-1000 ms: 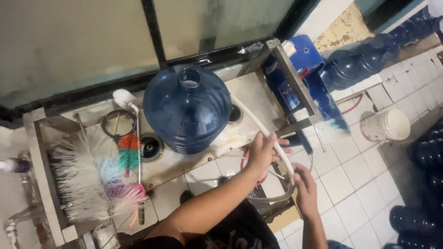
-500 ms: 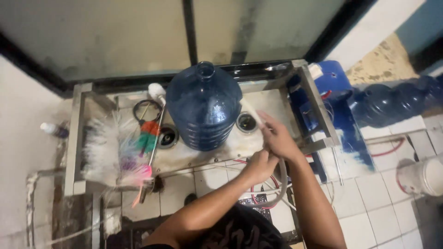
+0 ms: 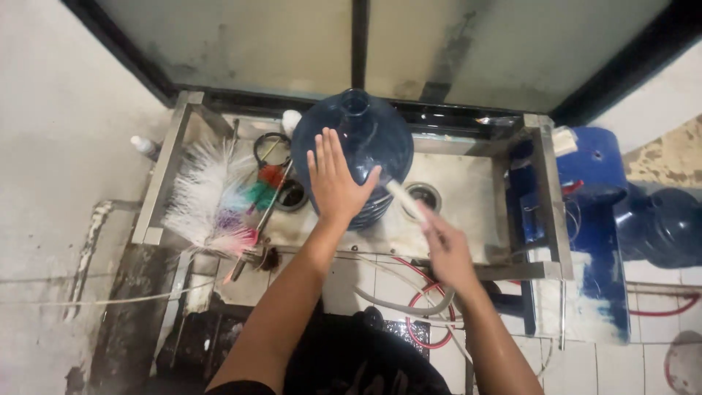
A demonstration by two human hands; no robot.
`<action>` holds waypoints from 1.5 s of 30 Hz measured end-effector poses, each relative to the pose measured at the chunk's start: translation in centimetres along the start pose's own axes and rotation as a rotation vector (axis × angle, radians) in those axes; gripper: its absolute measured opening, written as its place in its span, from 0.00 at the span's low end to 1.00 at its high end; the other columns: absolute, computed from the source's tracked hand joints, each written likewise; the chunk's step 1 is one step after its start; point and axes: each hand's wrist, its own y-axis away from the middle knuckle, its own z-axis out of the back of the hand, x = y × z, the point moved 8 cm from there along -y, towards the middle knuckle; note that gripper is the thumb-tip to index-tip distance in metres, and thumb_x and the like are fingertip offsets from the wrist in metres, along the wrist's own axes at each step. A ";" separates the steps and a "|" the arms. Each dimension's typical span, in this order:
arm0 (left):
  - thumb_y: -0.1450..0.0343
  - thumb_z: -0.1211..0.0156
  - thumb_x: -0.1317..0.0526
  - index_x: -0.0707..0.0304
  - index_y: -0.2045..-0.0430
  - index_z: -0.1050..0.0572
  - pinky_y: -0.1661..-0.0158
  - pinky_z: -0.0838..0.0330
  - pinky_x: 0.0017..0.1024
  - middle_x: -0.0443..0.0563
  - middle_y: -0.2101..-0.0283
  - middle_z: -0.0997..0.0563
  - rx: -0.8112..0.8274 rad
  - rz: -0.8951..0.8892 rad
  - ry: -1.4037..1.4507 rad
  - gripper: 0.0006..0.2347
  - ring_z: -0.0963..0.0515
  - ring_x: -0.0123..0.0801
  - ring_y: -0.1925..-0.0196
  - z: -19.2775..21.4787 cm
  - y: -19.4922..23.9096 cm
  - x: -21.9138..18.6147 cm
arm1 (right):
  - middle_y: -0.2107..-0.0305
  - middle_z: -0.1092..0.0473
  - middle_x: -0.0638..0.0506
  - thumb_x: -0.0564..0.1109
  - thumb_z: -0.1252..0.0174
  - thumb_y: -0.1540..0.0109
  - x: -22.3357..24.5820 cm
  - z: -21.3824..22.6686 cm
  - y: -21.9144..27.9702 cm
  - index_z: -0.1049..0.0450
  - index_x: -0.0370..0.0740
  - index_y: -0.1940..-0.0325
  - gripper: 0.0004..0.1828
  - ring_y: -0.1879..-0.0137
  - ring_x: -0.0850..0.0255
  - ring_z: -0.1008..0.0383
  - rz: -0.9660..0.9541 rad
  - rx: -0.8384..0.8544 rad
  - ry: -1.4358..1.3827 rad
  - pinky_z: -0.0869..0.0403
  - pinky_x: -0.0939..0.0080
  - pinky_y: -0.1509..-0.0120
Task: The person carries a large plastic water jug to a cleaning station, wipes the exterior of the jug with a small cloth, and then positions it onto a mechanical rinsing device.
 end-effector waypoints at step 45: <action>0.44 0.23 0.64 0.65 0.66 0.23 0.57 0.22 0.31 0.51 0.67 0.15 0.176 -0.037 0.901 0.16 0.15 0.31 0.64 -1.8 -11.7 0.8 | 0.58 0.25 0.55 0.42 0.51 0.31 0.4 -4.1 0.7 0.35 0.46 0.26 0.26 0.63 0.71 0.34 -0.057 -0.213 0.028 0.32 0.69 0.59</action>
